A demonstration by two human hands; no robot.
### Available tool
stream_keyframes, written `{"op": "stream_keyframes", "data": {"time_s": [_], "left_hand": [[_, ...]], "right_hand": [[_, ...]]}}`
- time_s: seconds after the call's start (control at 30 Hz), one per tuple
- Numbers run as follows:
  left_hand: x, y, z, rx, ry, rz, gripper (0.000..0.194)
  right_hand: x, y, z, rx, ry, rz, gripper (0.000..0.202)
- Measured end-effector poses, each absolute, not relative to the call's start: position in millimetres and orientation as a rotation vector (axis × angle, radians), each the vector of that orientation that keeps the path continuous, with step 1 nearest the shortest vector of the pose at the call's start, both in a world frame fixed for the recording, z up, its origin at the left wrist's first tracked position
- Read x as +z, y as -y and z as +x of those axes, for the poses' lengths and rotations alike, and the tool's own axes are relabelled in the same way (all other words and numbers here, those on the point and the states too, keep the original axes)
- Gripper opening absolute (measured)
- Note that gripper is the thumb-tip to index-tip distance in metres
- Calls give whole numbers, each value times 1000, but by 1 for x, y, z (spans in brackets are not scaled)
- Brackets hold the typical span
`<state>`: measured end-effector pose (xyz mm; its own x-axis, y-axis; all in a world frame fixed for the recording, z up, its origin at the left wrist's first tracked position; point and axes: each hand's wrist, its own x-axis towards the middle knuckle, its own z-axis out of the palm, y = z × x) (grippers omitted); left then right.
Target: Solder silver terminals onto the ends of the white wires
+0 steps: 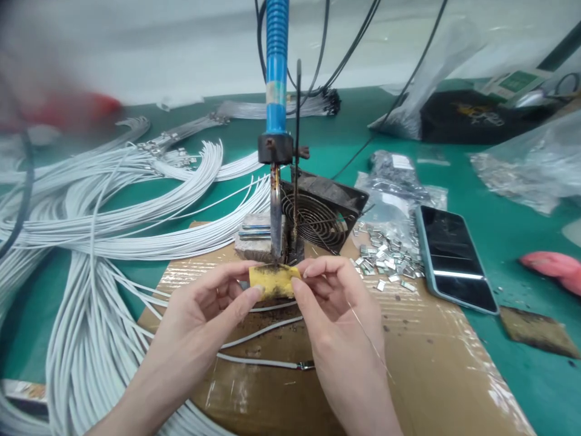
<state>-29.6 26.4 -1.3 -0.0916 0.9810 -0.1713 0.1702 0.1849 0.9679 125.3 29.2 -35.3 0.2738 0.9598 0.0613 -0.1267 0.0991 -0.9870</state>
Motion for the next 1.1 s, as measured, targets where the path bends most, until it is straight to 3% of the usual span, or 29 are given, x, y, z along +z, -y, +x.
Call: {"op": "stream_keyframes", "data": {"time_s": [0.13,0.37,0.63,0.8,1.1], "left_hand": [[-5,-23,-25,1090,-1538,1228,15],[-10,-26,-23,1054,-1599,1206,20],[-11,-25,-24,1204,-1526,1602,24],[-16,-23,-26,1118,-1578,1643,21],[-16,-22,-30,939,-1689,1465,18]], "right_hand": [[-36,-25,127,992,969,-1190,18],[-34,-22,122,885,1025,-1268,14],[-32,-10,116,666,1209,-1359,9],[-39,-10,124,759,1197,-1415,4],[-45,-17,142,923,1009,-1284,16]]}}
